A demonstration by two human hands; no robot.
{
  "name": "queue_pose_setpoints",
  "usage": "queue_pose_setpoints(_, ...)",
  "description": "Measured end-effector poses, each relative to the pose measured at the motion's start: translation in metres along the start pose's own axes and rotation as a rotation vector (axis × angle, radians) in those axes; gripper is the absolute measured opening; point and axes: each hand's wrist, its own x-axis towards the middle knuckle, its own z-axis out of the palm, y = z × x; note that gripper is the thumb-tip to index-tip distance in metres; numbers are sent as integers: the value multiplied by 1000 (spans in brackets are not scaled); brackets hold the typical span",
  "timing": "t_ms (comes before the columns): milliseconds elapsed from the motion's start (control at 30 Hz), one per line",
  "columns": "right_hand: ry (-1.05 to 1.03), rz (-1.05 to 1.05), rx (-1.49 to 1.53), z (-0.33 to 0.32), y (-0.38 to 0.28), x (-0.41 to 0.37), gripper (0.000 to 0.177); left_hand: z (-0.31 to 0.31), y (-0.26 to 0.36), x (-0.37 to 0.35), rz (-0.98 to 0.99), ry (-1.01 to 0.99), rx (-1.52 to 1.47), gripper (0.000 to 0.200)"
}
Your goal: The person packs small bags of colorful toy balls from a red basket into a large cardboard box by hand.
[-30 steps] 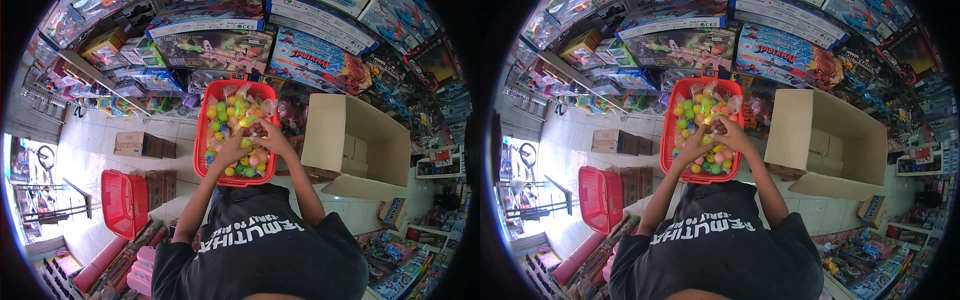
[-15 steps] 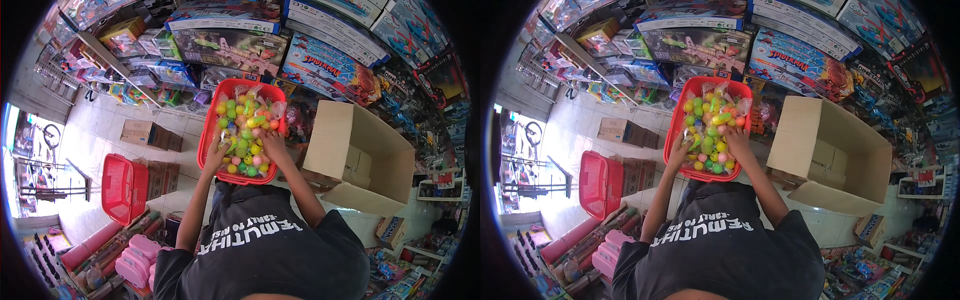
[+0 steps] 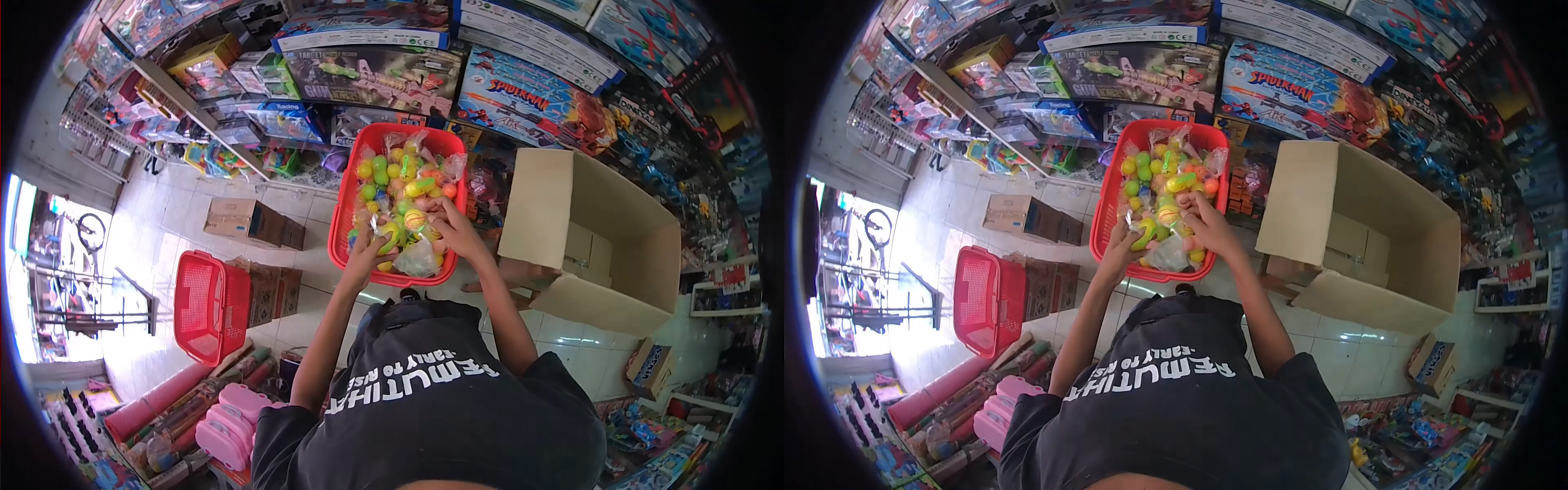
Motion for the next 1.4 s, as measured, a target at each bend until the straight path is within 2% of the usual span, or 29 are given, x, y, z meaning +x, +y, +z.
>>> queue_pose_setpoints(33,17,-3,-2,5,-2,-6,20,4,1,-4,0,-15,7,57)
queue_pose_setpoints(100,57,26,295,15,-9,-20,14,16,3,-16,121,-81,-192,52)
queue_pose_setpoints(200,67,84,283,32,-24,-44,12,25,5,-30,97,-212,-156,52)
queue_pose_setpoints(300,102,58,177,41,-20,-67,14,21,-10,-39,130,-323,-155,54)
queue_pose_setpoints(367,108,75,132,42,-22,-87,16,20,-12,-53,62,-314,-142,55)
queue_pose_setpoints(433,-56,245,276,41,-36,-108,27,23,-15,-66,-4,-302,-131,55)
queue_pose_setpoints(467,-49,253,276,41,-43,-117,27,26,-19,-72,22,-275,-127,53)
queue_pose_setpoints(533,-52,-51,-47,41,-59,-134,41,34,-23,-85,39,-259,-118,51)
queue_pose_setpoints(567,-35,-46,-47,42,-69,-143,41,40,-22,-91,45,-251,-97,48)
queue_pose_setpoints(633,120,-102,-427,41,-84,-161,46,53,-26,-99,43,-269,-72,45)
queue_pose_setpoints(733,254,23,-374,34,-73,-186,42,74,-34,-108,9,-304,68,43)
queue_pose_setpoints(833,299,123,-227,16,-81,-212,39,101,-32,-117,35,-354,140,41)
queue_pose_setpoints(933,321,0,-323,-9,-87,-234,35,128,-34,-120,18,-407,170,40)
queue_pose_setpoints(1033,400,-88,-416,-36,-83,-249,32,161,-35,-124,30,-417,171,47)
queue_pose_setpoints(1133,422,-13,-360,-73,-84,-270,31,196,-45,-121,53,-422,158,51)
queue_pose_setpoints(1267,485,-162,-335,-131,-72,-298,32,244,-59,-115,79,-386,111,36)
queue_pose_setpoints(1333,531,-217,-599,-161,-66,-316,33,268,-63,-114,76,-330,37,33)
queue_pose_setpoints(1367,519,-200,-597,-174,-66,-327,33,279,-63,-114,95,-302,22,31)
queue_pose_setpoints(1400,486,-127,-460,-186,-73,-334,33,289,-62,-113,90,-273,31,31)
